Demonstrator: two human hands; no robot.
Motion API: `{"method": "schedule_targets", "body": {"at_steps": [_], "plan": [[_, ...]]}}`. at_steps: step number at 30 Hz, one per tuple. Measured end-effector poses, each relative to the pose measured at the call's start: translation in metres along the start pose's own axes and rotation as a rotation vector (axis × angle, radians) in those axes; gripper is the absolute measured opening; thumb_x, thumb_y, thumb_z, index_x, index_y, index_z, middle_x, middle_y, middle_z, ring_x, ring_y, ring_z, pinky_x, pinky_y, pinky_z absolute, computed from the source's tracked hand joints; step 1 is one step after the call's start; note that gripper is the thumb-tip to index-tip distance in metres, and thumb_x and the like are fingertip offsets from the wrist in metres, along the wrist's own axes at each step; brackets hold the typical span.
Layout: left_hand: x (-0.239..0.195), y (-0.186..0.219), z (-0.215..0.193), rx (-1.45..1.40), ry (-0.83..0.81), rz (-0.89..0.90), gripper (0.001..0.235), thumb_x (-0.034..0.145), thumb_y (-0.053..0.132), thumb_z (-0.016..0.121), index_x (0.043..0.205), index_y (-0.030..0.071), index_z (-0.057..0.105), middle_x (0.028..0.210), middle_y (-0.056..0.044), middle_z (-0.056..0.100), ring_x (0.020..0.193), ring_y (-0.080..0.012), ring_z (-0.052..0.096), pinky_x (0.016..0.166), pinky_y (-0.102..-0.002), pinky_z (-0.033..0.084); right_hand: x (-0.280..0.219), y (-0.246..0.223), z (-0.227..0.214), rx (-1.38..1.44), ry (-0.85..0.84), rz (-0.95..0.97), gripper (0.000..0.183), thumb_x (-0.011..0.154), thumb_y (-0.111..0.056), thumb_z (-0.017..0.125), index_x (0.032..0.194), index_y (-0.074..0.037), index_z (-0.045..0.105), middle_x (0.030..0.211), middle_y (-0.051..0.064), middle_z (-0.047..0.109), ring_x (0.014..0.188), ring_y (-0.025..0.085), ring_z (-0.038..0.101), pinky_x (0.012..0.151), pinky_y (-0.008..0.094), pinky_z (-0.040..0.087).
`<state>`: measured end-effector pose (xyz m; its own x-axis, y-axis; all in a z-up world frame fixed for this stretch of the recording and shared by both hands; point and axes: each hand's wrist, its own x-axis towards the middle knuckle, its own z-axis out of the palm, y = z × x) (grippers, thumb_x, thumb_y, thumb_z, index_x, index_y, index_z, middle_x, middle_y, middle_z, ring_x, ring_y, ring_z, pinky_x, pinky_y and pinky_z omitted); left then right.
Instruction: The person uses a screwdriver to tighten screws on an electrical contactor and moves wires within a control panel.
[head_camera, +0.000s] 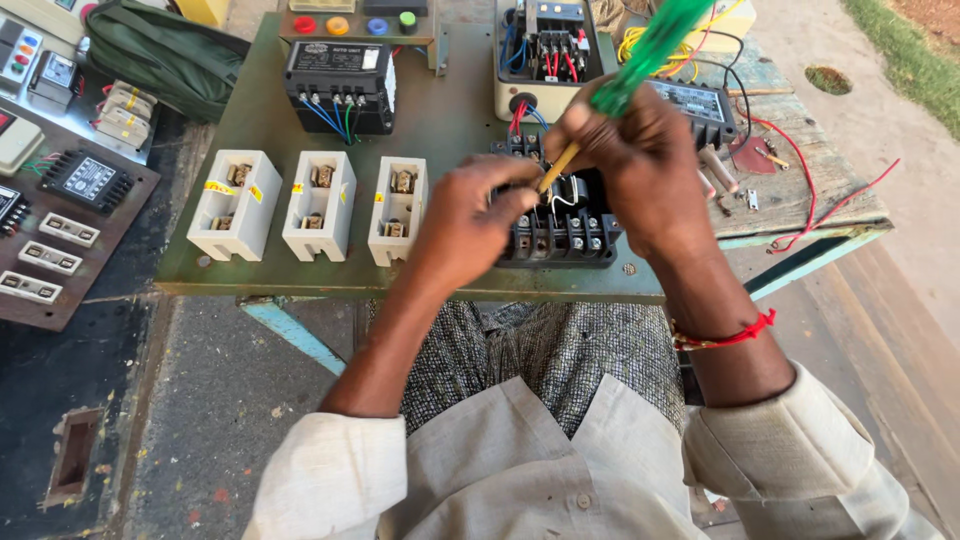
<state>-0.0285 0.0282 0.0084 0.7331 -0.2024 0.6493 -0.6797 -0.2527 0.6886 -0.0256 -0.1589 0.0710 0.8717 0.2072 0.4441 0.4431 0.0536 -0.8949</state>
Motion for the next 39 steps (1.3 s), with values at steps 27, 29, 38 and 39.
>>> {"method": "schedule_targets", "body": {"at_steps": [27, 29, 38, 39], "plan": [[0.002, -0.001, 0.012, -0.160, 0.004, -0.206, 0.012, 0.087, 0.006, 0.076, 0.099, 0.002, 0.075, 0.079, -0.006, 0.073, 0.075, -0.0112, 0.067, 0.070, -0.031, 0.052, 0.012, -0.021, 0.005, -0.348, -0.272, -0.030, 0.023, 0.107, -0.007, 0.060, 0.130, -0.002, 0.056, 0.099, 0.004, 0.070, 0.095, 0.009, 0.067, 0.083, 0.026, 0.058], [0.002, -0.002, 0.013, -0.171, 0.004, -0.223, 0.012, 0.087, 0.006, 0.075, 0.098, 0.002, 0.075, 0.079, -0.006, 0.074, 0.075, -0.0109, 0.067, 0.070, -0.031, 0.052, 0.013, -0.020, 0.005, -0.349, -0.277, -0.032, 0.022, 0.108, -0.008, 0.060, 0.129, -0.002, 0.057, 0.100, 0.004, 0.069, 0.096, 0.009, 0.068, 0.083, 0.026, 0.057], [0.000, -0.009, 0.015, -0.078, 0.013, -0.146, 0.011, 0.088, 0.007, 0.075, 0.098, 0.001, 0.073, 0.080, -0.009, 0.073, 0.073, -0.0150, 0.069, 0.068, -0.033, 0.052, 0.012, -0.010, 0.007, -0.245, -0.242, -0.038, 0.021, 0.107, -0.010, 0.067, 0.124, -0.002, 0.060, 0.104, 0.002, 0.064, 0.098, 0.008, 0.063, 0.085, 0.027, 0.055], [0.000, -0.009, 0.015, -0.058, 0.020, -0.123, 0.011, 0.088, 0.007, 0.074, 0.098, 0.001, 0.073, 0.081, -0.010, 0.072, 0.073, -0.0156, 0.069, 0.068, -0.033, 0.052, 0.012, -0.012, 0.009, -0.242, -0.231, -0.039, 0.021, 0.106, -0.011, 0.069, 0.123, -0.002, 0.061, 0.104, 0.002, 0.064, 0.097, 0.008, 0.061, 0.084, 0.027, 0.054]]}}
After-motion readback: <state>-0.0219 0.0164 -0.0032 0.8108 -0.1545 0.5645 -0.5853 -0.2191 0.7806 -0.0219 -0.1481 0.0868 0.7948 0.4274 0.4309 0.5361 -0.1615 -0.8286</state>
